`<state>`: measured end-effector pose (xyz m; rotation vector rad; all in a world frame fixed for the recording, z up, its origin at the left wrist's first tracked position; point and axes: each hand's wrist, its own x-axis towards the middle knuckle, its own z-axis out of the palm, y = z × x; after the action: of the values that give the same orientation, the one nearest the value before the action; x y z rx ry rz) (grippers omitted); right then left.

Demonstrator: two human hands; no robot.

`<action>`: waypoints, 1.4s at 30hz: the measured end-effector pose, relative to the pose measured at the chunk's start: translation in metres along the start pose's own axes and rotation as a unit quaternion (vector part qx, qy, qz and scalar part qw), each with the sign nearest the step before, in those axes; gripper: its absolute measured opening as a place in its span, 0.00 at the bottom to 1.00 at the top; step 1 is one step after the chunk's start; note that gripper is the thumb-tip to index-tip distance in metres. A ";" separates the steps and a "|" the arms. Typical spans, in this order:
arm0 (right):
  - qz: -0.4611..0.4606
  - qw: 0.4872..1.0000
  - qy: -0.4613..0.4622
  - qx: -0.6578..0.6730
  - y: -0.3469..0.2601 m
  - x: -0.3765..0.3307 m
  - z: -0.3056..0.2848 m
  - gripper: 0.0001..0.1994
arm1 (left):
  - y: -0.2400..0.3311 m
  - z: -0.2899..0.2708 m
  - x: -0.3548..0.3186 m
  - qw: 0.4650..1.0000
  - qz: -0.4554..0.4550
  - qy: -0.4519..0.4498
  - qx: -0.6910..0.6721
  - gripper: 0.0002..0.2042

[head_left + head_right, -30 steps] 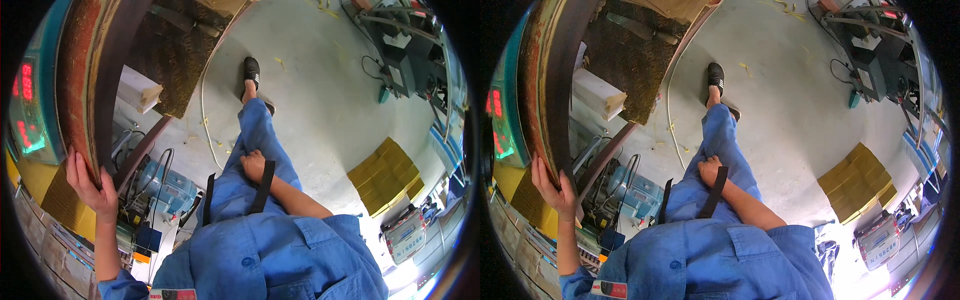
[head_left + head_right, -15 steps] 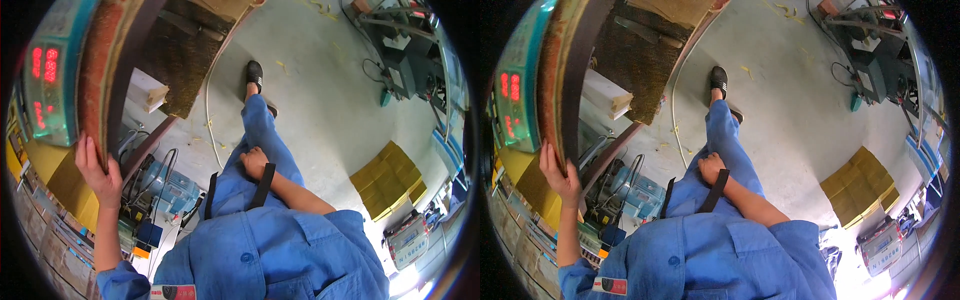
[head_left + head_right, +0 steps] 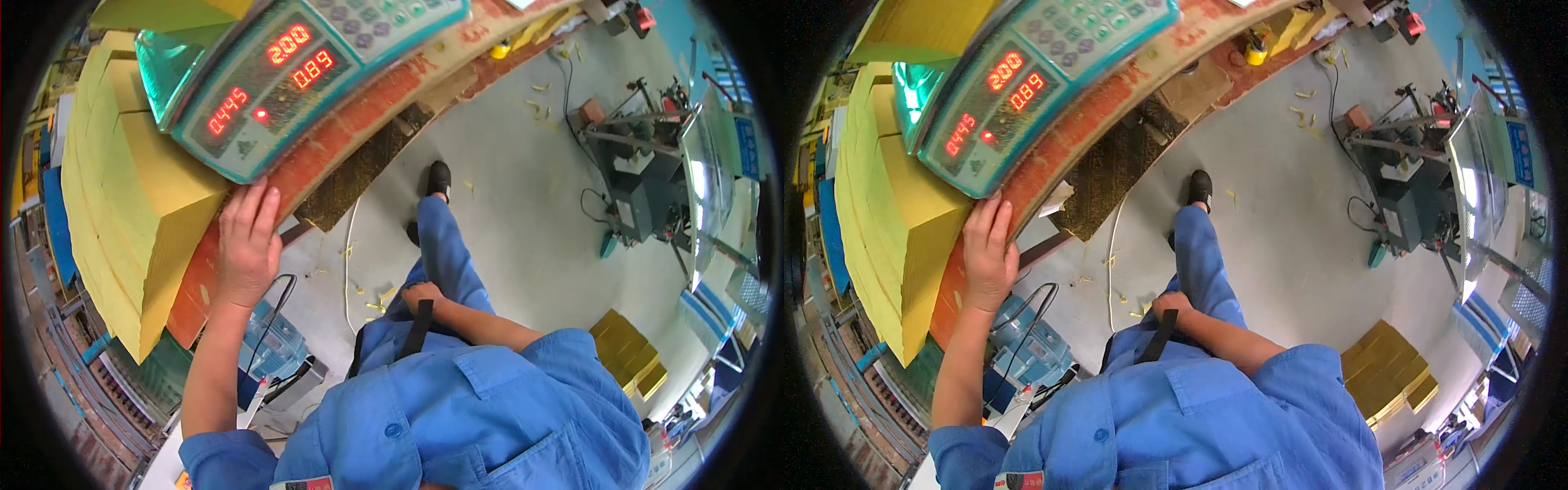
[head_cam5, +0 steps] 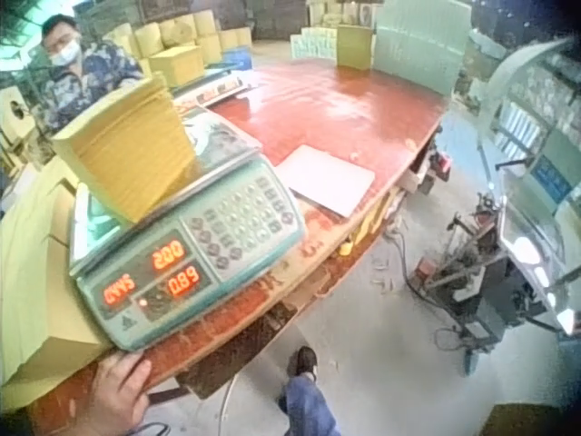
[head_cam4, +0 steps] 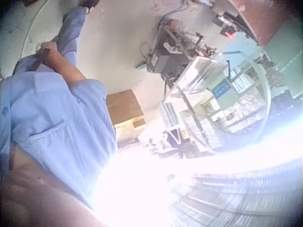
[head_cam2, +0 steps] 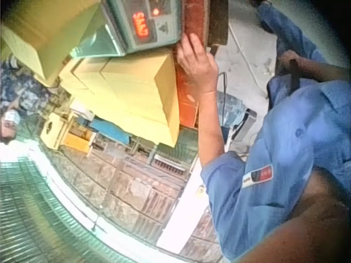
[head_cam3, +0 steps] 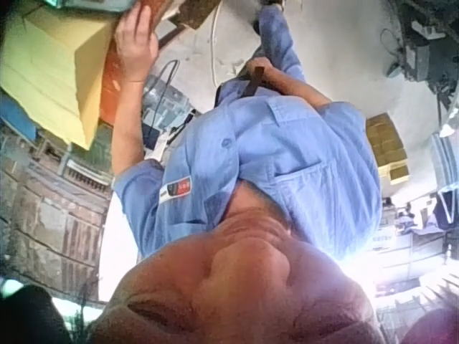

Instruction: Weighing and organizing stacks of yellow paper on a production line.

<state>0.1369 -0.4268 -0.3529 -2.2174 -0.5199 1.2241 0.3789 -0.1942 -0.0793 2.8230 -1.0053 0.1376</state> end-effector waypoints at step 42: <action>0.179 0.979 0.098 -0.020 0.131 0.049 0.024 0.11 | -0.005 0.000 -0.011 0.997 -0.011 -0.035 0.074 0.28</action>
<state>0.1501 -0.4938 -0.4769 -2.5078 -0.0667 1.1527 0.3739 -0.1839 -0.0815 2.9918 -1.0177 0.1152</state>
